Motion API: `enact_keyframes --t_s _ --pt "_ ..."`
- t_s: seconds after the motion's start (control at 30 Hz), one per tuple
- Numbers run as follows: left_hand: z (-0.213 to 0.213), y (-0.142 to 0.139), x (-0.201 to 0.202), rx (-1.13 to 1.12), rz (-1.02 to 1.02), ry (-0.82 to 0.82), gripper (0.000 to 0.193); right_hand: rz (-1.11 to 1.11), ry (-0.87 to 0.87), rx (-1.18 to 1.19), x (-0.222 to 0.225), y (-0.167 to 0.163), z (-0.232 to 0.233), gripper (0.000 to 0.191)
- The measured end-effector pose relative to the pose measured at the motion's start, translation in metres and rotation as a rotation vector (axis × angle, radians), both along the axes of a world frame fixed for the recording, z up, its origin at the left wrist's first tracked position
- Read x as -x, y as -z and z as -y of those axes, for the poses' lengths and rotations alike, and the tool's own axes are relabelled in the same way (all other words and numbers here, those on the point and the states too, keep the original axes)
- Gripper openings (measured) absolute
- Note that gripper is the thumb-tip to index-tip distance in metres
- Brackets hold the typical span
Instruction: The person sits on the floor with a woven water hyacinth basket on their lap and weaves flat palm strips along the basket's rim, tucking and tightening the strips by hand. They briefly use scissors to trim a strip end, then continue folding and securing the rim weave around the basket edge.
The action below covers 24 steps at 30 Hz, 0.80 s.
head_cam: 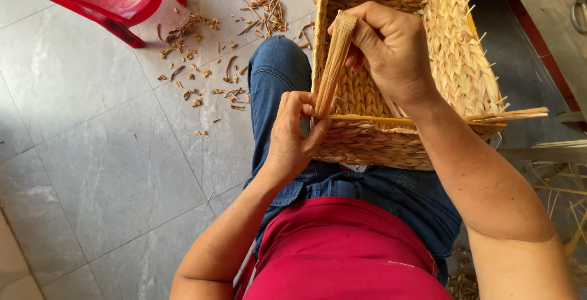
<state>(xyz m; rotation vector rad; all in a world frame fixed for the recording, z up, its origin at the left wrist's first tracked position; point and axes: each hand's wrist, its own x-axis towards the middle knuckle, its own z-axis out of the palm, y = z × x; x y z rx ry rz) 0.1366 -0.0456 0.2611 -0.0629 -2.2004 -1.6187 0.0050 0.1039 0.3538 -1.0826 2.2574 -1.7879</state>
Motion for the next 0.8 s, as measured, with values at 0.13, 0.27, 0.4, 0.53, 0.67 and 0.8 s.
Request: enact_keyframes --t_s 0.13,0.27,0.4,0.53,0.67,0.8 --pt "-0.001 0.004 0.0 -0.038 -0.016 0.005 0.034 0.15 0.006 -0.042 0.014 0.007 0.003 0.03" --pt "0.0 0.006 0.0 -0.013 -0.032 0.004 0.035 0.207 0.043 -0.043 0.019 0.014 0.002 0.03" --pt "0.001 0.008 -0.001 -0.011 -0.028 0.012 0.037 0.165 0.066 -0.015 0.017 0.017 0.001 0.029" --pt "0.001 0.008 0.0 -0.021 -0.011 0.014 0.036 0.235 0.043 -0.067 0.018 0.014 0.004 0.025" --pt "0.012 0.003 0.0 -0.035 -0.019 0.12 0.036 0.342 0.15 -0.181 0.019 0.012 0.007 0.02" --pt "0.04 -0.001 0.003 -0.056 -0.008 0.327 0.032 0.398 0.194 -0.303 0.021 0.015 0.008 0.021"
